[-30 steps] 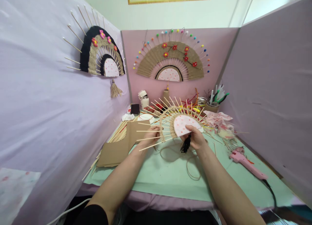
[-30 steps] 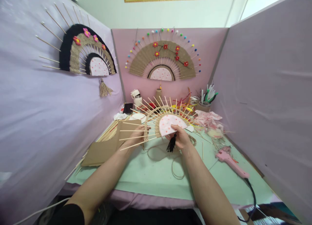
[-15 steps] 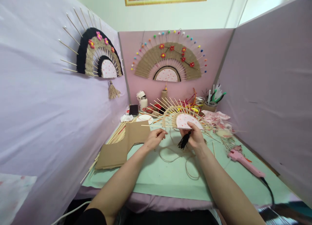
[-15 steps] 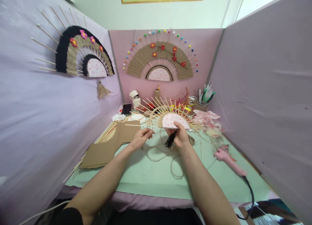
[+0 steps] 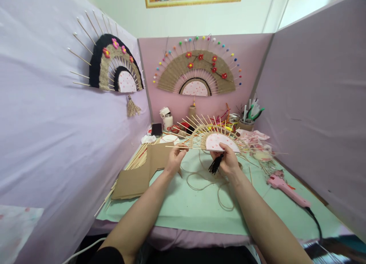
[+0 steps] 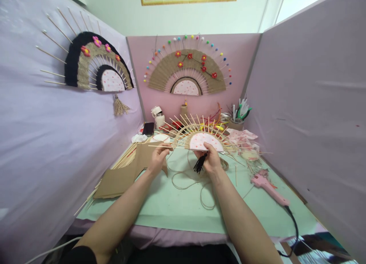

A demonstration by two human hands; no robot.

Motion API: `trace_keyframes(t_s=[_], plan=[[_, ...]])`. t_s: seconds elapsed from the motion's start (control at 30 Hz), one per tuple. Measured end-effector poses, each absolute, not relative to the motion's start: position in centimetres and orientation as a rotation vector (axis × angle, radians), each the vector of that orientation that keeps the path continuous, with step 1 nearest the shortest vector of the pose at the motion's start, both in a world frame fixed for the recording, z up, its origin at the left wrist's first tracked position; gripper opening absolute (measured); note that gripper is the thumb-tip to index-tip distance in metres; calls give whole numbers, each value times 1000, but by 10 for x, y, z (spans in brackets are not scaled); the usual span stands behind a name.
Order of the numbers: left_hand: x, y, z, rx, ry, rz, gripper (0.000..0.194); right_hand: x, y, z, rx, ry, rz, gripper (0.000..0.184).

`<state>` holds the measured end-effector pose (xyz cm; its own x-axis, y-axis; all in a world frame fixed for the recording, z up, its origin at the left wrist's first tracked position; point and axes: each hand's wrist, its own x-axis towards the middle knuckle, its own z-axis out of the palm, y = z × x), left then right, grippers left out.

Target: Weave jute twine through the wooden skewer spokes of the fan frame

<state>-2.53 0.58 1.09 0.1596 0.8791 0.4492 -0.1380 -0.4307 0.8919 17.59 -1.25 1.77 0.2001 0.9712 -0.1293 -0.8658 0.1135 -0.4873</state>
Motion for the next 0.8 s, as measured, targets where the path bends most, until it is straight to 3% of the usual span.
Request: trace_keyframes(t_s=[0.23, 0.8], plan=[[-14, 3, 7, 1197, 780, 1395, 25, 176, -12, 12, -543, -300, 1294, 19], [-14, 3, 7, 1156, 652, 1407, 27, 170, -15, 13, -578, -335, 1307, 22]])
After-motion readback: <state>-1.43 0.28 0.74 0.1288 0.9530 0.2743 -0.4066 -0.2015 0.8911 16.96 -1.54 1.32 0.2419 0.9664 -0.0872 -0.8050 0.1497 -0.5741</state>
